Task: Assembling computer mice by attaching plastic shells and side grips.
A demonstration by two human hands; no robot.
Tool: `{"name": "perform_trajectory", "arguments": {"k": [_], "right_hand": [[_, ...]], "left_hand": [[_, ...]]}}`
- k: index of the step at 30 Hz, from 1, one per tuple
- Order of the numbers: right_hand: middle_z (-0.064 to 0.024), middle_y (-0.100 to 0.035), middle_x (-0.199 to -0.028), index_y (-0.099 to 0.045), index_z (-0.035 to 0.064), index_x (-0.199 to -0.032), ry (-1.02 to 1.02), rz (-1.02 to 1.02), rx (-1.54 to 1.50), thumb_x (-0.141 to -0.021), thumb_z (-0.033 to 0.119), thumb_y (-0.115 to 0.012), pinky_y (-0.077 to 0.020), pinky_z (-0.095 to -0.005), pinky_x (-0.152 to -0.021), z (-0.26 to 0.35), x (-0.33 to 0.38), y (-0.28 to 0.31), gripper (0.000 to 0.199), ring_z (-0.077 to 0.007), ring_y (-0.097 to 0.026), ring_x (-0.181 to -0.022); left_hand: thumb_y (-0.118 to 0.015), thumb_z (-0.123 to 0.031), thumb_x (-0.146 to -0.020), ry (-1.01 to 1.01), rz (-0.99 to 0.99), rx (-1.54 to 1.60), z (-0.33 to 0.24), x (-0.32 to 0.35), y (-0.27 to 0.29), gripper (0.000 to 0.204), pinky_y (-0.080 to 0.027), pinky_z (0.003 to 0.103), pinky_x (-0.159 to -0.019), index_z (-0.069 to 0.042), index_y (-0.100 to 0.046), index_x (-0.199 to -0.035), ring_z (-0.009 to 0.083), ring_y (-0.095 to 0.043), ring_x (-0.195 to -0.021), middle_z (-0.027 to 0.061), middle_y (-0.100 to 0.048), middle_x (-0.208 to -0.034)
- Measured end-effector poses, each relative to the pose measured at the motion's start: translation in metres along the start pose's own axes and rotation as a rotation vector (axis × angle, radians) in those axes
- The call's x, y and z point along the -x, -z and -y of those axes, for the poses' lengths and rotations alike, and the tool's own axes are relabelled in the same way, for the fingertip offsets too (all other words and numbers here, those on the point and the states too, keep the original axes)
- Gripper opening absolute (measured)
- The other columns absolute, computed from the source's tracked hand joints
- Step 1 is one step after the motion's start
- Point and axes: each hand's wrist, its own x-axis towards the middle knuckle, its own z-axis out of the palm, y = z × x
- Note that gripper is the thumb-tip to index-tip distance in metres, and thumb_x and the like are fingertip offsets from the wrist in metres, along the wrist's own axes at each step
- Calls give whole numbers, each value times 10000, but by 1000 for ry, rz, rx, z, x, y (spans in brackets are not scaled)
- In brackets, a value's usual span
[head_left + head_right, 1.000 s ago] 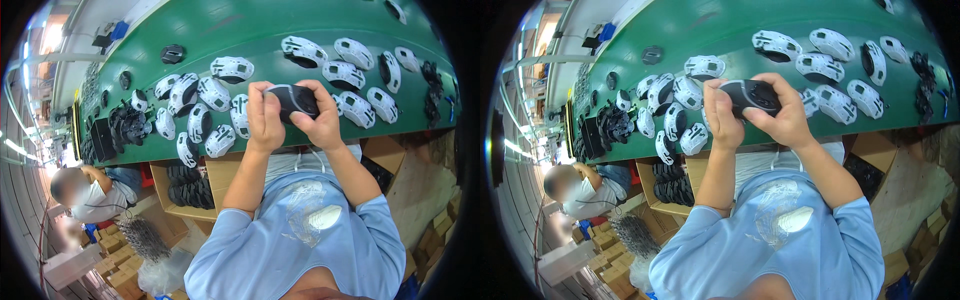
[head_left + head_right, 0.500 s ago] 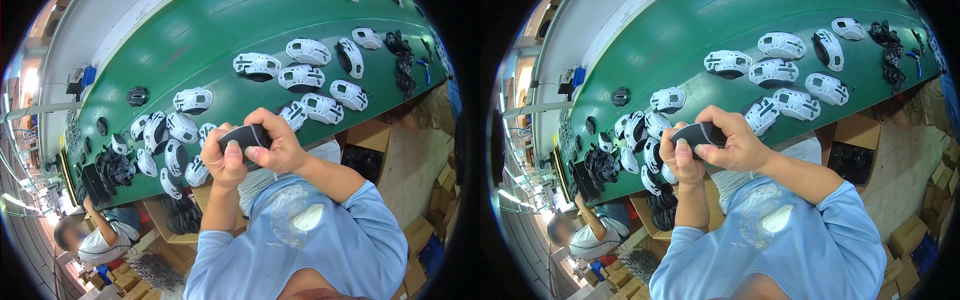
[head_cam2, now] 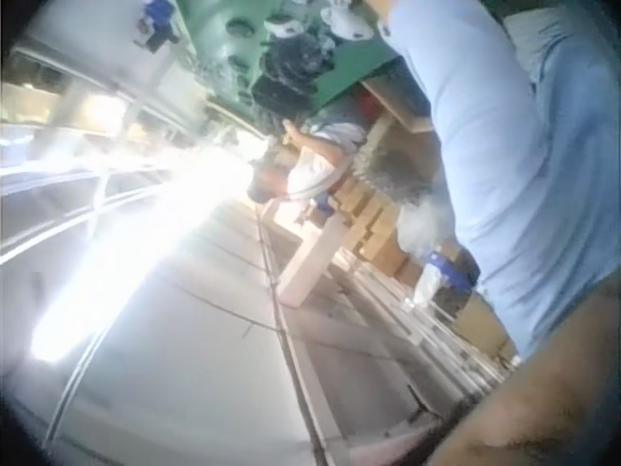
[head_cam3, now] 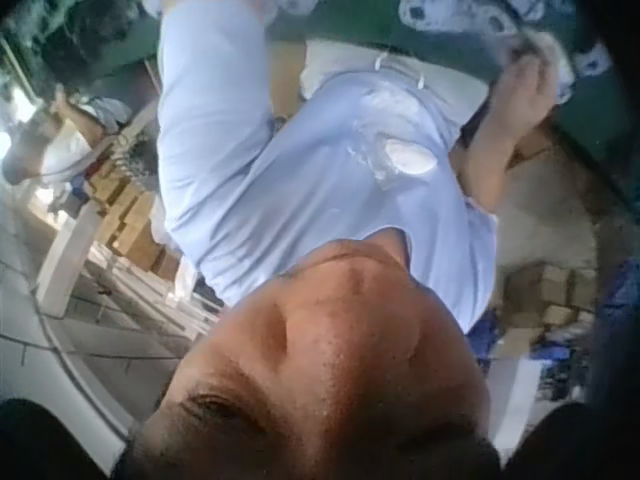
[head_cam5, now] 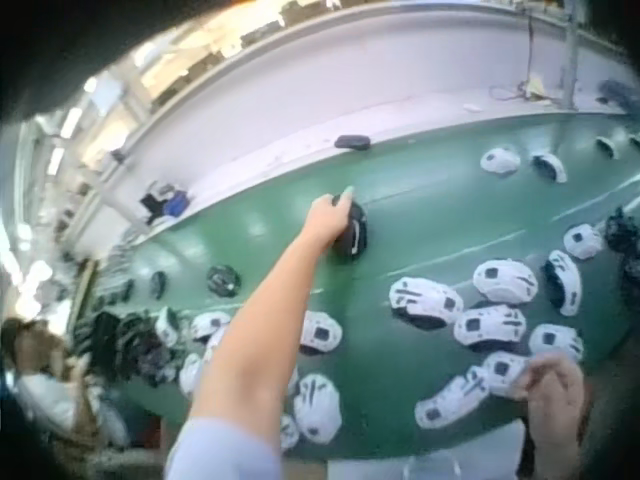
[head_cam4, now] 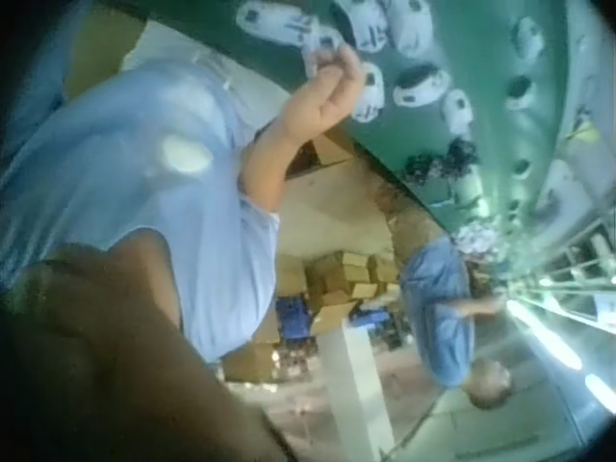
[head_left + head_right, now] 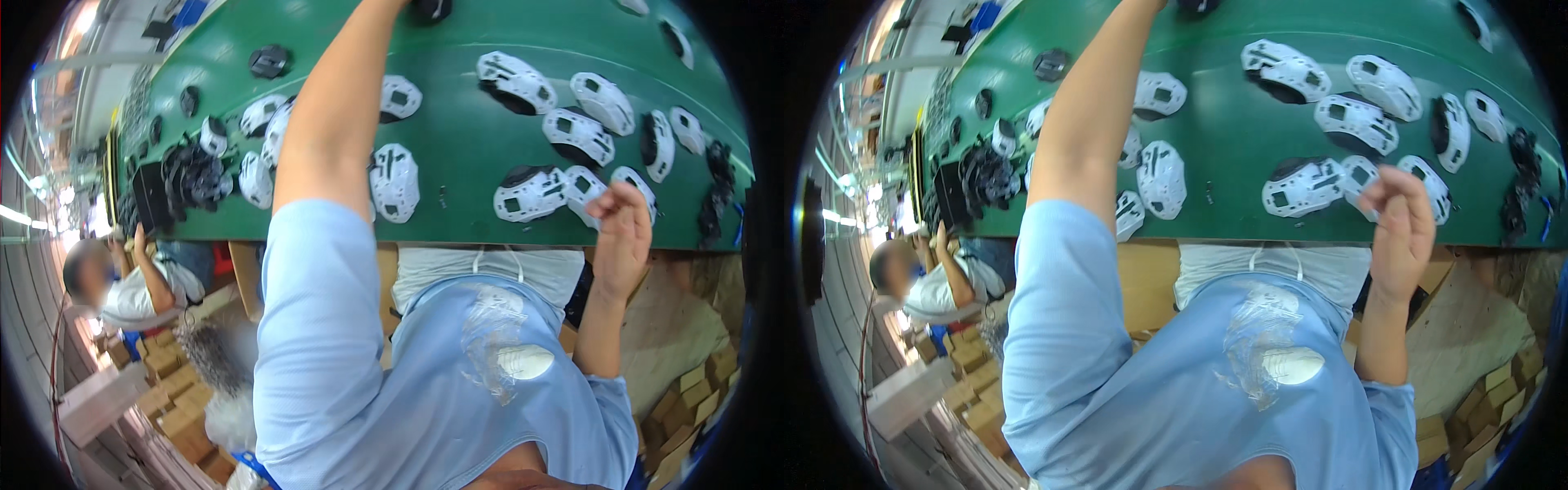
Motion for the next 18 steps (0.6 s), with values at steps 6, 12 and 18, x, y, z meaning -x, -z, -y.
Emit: {"name": "perform_trajectory", "arguments": {"k": [6, 12, 18], "right_hand": [[-97, -600, -978, -595, -65, -1186, 5, -51, 161, -1006, 96, -534, -470, -298, -824, 8, 30, 35, 249, -161, -560, -874], [-99, -586, -907, -601, -58, -1113, 204, -106, 14, -1019, 70, -494, -439, -328, -751, 13, -20, 33, 192, -181, -532, -810], [-84, -582, -884, -601, -55, -1140, 313, -93, -108, -1032, 117, -492, -445, -319, -759, 26, -27, 34, 231, -166, -524, -795]], "left_hand": [[-638, -513, -911, -333, -83, -163, -18, 57, 24, 560, -526, 484, -882, 34, -697, -1014, 429, -672, -949, 271, -696, -1003], [-831, -510, -734, -663, 298, -109, -48, 262, 69, 566, -458, 436, -855, -26, -681, -985, 327, -563, -941, 142, -633, -970], [-874, -524, -621, -527, 334, -152, -81, 335, -8, 849, -395, 455, -960, 3, -614, -1234, 374, -470, -1132, 187, -531, -1256]]}}
